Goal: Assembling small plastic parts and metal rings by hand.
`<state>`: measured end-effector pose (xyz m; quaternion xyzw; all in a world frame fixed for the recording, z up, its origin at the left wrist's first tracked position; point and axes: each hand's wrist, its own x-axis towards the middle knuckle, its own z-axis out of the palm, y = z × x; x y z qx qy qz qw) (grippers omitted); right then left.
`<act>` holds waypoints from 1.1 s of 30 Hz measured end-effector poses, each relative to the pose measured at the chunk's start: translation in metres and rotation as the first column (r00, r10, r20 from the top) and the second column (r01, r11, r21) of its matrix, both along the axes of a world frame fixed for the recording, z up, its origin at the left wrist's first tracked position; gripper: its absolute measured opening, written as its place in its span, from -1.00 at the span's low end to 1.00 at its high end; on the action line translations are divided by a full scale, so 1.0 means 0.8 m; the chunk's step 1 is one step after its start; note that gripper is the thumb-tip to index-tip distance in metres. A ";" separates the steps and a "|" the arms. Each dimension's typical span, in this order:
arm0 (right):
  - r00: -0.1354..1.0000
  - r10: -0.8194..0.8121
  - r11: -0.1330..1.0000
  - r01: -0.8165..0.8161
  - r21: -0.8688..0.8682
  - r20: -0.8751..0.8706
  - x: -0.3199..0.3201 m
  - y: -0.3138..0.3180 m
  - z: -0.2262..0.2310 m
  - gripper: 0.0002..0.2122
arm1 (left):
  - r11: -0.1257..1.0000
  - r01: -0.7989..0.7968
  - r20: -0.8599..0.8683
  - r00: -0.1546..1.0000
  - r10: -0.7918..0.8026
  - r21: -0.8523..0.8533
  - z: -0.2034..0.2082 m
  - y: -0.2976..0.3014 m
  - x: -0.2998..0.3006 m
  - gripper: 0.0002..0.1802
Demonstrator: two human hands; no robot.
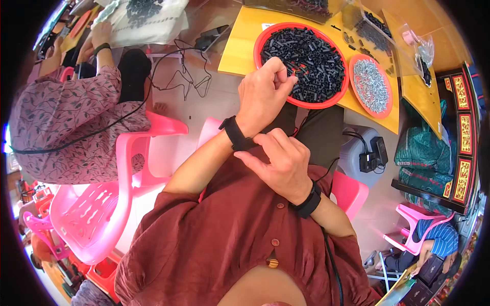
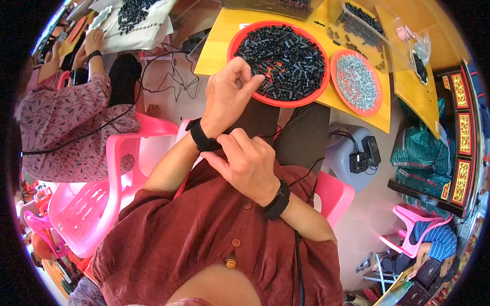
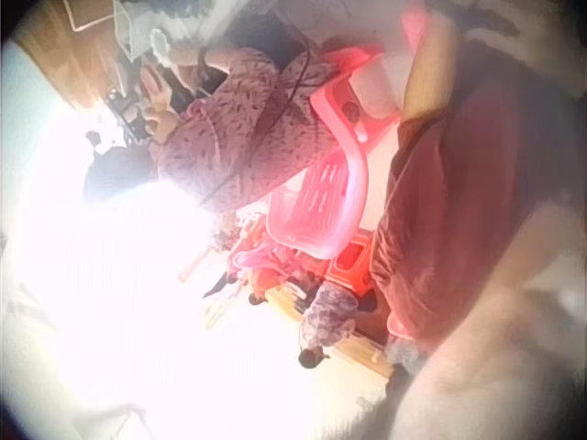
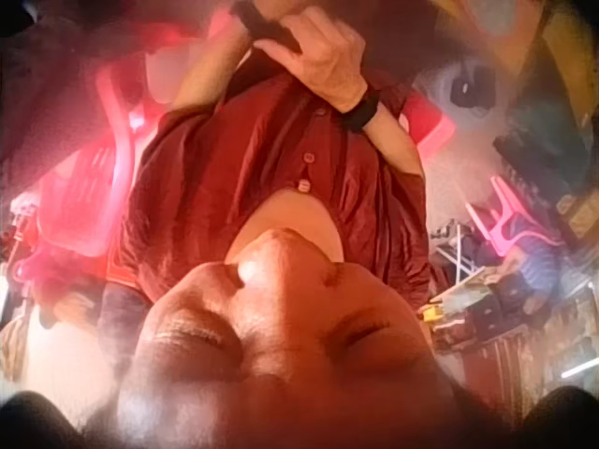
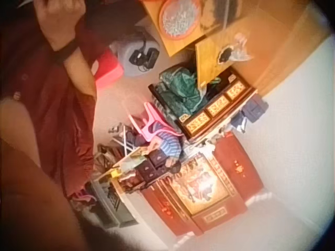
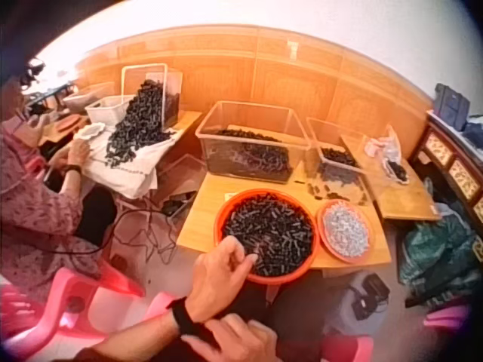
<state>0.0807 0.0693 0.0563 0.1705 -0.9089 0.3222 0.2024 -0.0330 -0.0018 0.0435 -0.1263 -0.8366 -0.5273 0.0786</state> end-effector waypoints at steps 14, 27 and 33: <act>0.929 0.296 0.837 -0.141 -0.529 0.221 0.008 0.029 0.003 -0.80 | 0.914 -0.057 -0.596 0.774 -0.213 -0.402 0.003 0.014 0.006 -0.83; 0.947 0.255 0.860 -0.131 -0.493 0.193 0.006 0.027 0.007 -0.83 | 0.737 0.025 -0.544 0.658 -0.521 -0.675 0.001 0.022 0.000 -0.83; 0.892 0.249 0.792 0.036 -0.610 0.377 -0.015 0.042 0.009 -0.84 | 0.779 0.238 -0.149 0.909 -0.388 -0.580 -0.009 0.020 -0.017 -0.75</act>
